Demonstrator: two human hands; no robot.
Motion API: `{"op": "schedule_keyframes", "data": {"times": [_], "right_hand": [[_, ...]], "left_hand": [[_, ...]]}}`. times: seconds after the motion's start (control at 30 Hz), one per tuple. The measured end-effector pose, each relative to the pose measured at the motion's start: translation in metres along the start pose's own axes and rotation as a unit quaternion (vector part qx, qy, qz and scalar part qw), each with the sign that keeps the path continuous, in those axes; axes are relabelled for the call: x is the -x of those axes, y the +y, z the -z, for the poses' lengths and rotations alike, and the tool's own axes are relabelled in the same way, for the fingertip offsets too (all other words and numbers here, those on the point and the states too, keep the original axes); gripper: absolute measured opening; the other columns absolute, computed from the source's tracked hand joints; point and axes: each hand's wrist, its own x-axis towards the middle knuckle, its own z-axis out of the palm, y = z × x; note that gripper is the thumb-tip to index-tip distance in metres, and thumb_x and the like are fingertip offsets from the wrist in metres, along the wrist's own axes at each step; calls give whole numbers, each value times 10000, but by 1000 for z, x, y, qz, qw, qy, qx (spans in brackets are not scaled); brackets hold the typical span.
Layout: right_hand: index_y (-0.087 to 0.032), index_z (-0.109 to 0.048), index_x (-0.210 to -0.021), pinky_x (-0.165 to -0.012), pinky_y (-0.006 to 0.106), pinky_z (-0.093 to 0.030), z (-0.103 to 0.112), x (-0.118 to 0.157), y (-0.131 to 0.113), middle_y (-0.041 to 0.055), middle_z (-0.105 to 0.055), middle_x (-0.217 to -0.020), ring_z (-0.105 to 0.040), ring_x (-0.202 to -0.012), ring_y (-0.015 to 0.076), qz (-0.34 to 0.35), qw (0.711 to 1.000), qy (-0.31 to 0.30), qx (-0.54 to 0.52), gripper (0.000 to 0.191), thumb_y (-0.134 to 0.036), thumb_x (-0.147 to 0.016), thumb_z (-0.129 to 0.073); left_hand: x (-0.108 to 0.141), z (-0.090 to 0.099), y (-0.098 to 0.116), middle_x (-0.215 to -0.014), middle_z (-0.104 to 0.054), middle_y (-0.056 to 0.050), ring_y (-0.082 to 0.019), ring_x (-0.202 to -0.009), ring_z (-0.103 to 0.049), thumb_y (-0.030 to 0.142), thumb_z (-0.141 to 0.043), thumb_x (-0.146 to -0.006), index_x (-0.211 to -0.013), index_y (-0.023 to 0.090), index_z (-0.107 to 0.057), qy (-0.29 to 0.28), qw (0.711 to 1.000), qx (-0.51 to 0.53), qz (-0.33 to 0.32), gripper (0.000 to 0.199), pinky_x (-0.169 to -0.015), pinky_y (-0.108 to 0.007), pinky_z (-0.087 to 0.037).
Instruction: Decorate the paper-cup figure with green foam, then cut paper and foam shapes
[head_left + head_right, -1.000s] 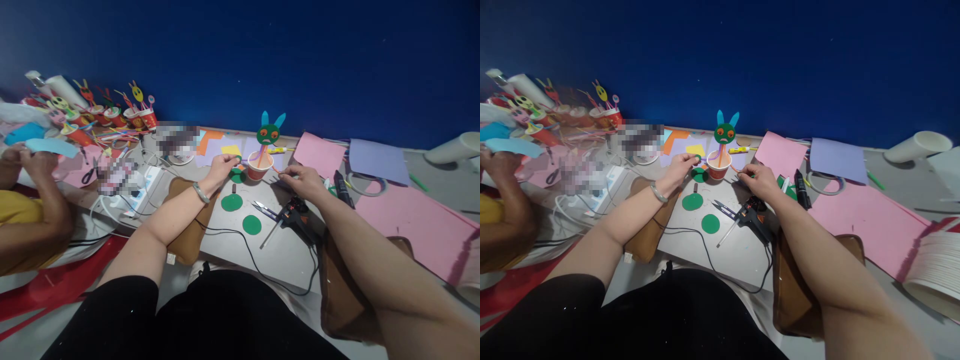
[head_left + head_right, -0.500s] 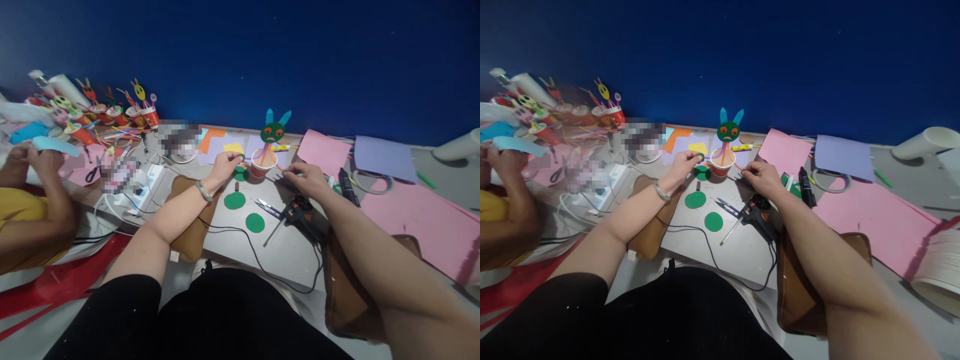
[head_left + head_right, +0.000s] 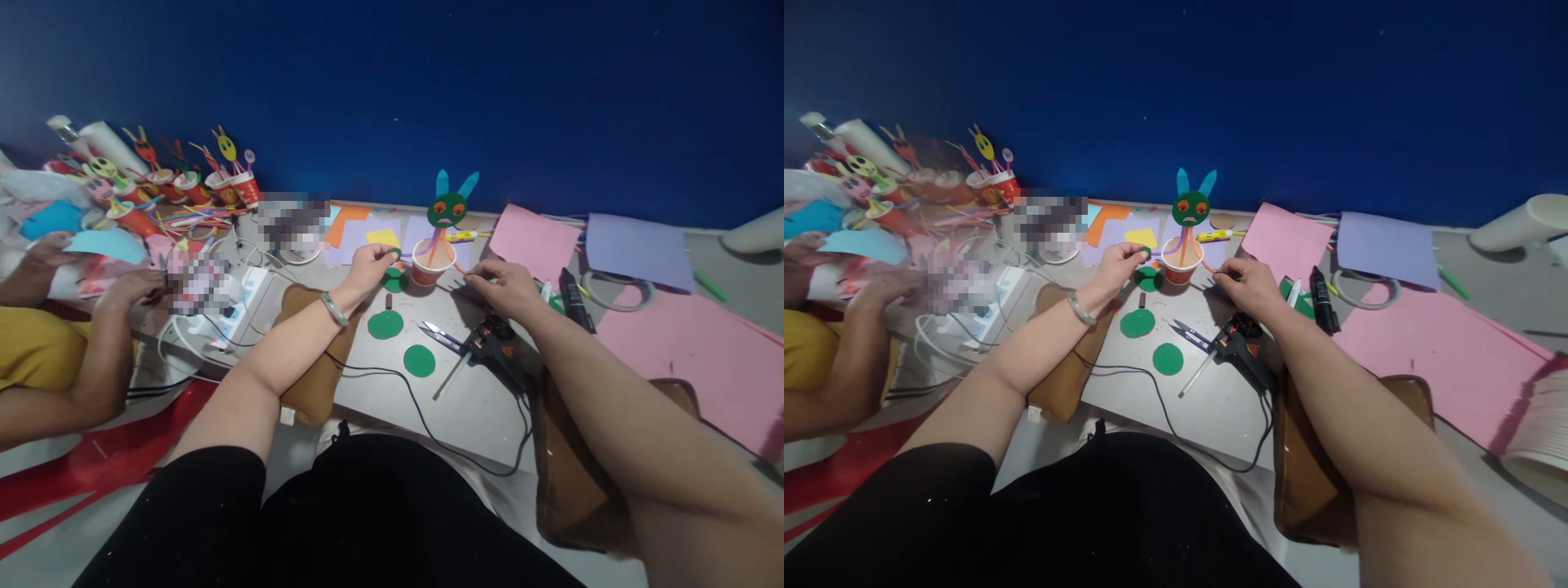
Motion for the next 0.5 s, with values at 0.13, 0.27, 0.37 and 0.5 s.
{"op": "schedule_keyframes", "data": {"times": [0.13,0.27,0.37,0.5], "right_hand": [[-243,-711,-722,-718,368,-514,1,1,-4,50,-768,-788,-677,-765,253,-14,1000,-6,6,136,-348,-791,-659],[-243,-708,-730,-719,363,-512,2,3,-8,51,-771,-805,-683,-773,254,-16,1000,-5,11,138,-349,-800,-654],[-244,-708,-733,-721,364,-512,2,3,-8,52,-769,-799,-685,-776,256,-15,1000,-3,13,142,-354,-803,-652],[-241,-709,-730,-722,368,-509,1,3,-7,51,-770,-785,-676,-758,253,-12,1000,-2,4,137,-346,-791,-645]], "left_hand": [[1,0,0,-803,-762,-33,-133,-746,-637,213,-745,-809,-817,156,-734,2,1000,-9,-2,58,-768,-281,-513],[3,-1,2,-807,-765,-38,-135,-754,-642,181,-709,-832,-813,158,-742,5,1000,-10,-1,45,-779,-283,-518],[4,-1,4,-821,-772,-47,-146,-762,-648,191,-712,-836,-822,158,-744,4,1000,-14,0,48,-782,-298,-524],[5,-1,5,-841,-775,-54,-150,-767,-653,197,-708,-843,-833,159,-735,5,1000,-20,4,48,-786,-307,-526]]}}
